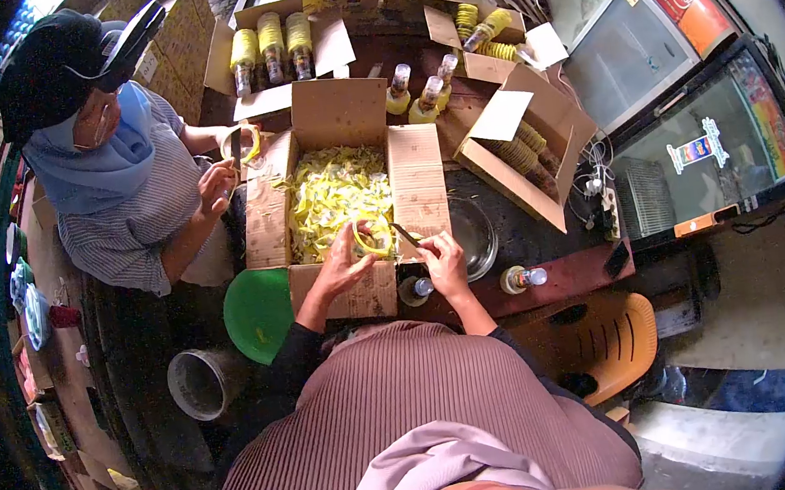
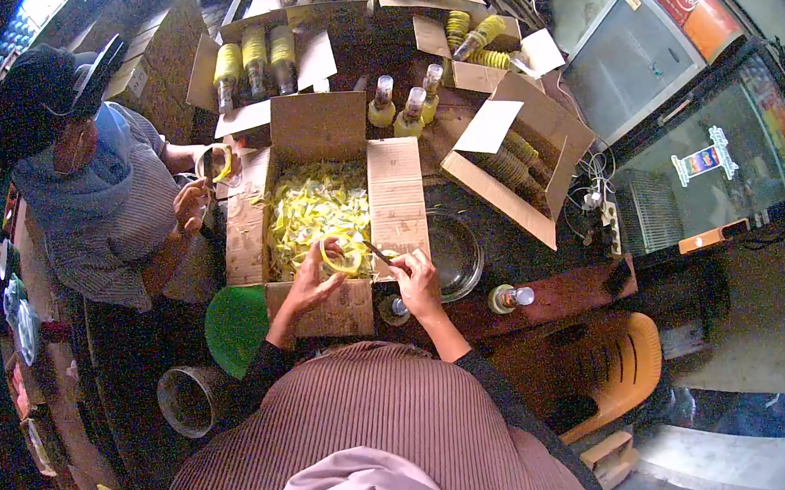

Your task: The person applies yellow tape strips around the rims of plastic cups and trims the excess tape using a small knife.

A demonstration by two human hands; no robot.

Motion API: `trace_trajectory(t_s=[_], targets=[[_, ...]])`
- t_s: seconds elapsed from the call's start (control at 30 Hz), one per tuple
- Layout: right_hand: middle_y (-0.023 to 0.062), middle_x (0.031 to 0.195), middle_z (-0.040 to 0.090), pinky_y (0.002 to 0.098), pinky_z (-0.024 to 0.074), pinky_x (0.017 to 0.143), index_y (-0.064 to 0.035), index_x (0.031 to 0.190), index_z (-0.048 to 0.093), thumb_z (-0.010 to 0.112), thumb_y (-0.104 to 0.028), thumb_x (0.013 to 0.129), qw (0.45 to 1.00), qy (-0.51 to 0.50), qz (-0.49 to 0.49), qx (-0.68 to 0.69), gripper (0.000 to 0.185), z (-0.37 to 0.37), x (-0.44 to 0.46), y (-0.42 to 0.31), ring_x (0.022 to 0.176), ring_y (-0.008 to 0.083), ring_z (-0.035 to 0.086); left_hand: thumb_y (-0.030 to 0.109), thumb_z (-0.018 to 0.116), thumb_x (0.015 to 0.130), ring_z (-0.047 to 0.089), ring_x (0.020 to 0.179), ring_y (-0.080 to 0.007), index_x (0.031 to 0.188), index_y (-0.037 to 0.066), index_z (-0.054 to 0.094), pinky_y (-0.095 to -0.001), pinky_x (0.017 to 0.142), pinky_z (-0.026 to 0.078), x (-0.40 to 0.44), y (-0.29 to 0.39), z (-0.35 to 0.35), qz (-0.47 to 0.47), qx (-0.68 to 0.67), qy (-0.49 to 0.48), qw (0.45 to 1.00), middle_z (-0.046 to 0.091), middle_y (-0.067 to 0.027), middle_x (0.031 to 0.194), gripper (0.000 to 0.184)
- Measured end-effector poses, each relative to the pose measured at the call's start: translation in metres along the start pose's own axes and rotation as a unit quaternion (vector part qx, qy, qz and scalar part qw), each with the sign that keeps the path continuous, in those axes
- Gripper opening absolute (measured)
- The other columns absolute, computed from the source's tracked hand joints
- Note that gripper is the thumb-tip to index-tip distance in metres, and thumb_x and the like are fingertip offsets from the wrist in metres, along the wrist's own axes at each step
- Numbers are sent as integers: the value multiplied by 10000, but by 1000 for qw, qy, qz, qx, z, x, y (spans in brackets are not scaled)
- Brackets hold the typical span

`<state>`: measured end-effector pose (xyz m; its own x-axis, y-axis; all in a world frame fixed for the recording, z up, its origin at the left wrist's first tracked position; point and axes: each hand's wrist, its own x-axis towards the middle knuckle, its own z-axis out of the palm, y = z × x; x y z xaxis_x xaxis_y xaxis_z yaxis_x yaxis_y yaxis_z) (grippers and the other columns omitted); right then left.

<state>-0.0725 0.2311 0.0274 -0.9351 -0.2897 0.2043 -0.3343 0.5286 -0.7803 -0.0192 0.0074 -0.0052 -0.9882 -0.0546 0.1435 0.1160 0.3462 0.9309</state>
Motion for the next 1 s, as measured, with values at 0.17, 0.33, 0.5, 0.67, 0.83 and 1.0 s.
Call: trace_trajectory(t_s=[0.17, 0.33, 0.5, 0.67, 0.83, 1.0], targets=[[102, 801, 573, 333, 497, 630, -6, 875, 664, 667, -25, 790, 997, 14, 32, 70, 88, -8, -7, -17, 709, 229, 623, 137, 764, 700, 578, 1035, -327, 1308, 0, 306, -394, 911, 440, -1, 7, 0, 45, 58, 53, 996, 601, -158, 1081, 773], [100, 795, 565, 336, 492, 641, -12, 900, 665, 660, -16, 798, 998, 3, 7, 66, 102, -12, -14, -35, 714, 237, 611, 157, 810, 679, 621, 918, -267, 1273, 19, 295, -358, 826, 486, 1, 1, 11, -26, -1, 122, 992, 606, -135, 967, 798], [95, 798, 549, 326, 466, 607, -13, 907, 663, 662, -10, 792, 998, 21, -47, 22, 115, -11, -15, -42, 691, 215, 581, 121, 745, 748, 575, 954, -217, 1415, 74, 121, -340, 841, 476, -2, 28, 15, -44, -139, 152, 978, 513, -114, 1051, 915], [92, 792, 555, 301, 466, 583, 5, 890, 659, 671, -4, 792, 998, 30, -49, 37, 99, -11, -13, -44, 636, 181, 580, 175, 743, 778, 560, 999, -277, 1342, 58, 275, -374, 909, 444, -2, 35, 14, -58, -115, 107, 986, 471, -133, 1125, 743], [89, 793, 549, 332, 473, 628, -22, 908, 658, 654, 5, 780, 999, 13, -38, 14, 130, -13, -11, -44, 687, 210, 574, 233, 724, 803, 460, 1152, -333, 1000, 34, 541, -413, 937, 421, -3, 37, 20, 4, -16, 126, 992, 449, -194, 1187, 334], [101, 794, 544, 354, 466, 642, -28, 902, 656, 656, -17, 785, 997, 33, -64, -19, 118, -14, -11, -39, 706, 245, 566, 175, 694, 805, 555, 1017, -325, 839, 42, 605, -407, 806, 488, -5, 44, 18, 101, 116, 126, 980, 499, -150, 1170, 164]])
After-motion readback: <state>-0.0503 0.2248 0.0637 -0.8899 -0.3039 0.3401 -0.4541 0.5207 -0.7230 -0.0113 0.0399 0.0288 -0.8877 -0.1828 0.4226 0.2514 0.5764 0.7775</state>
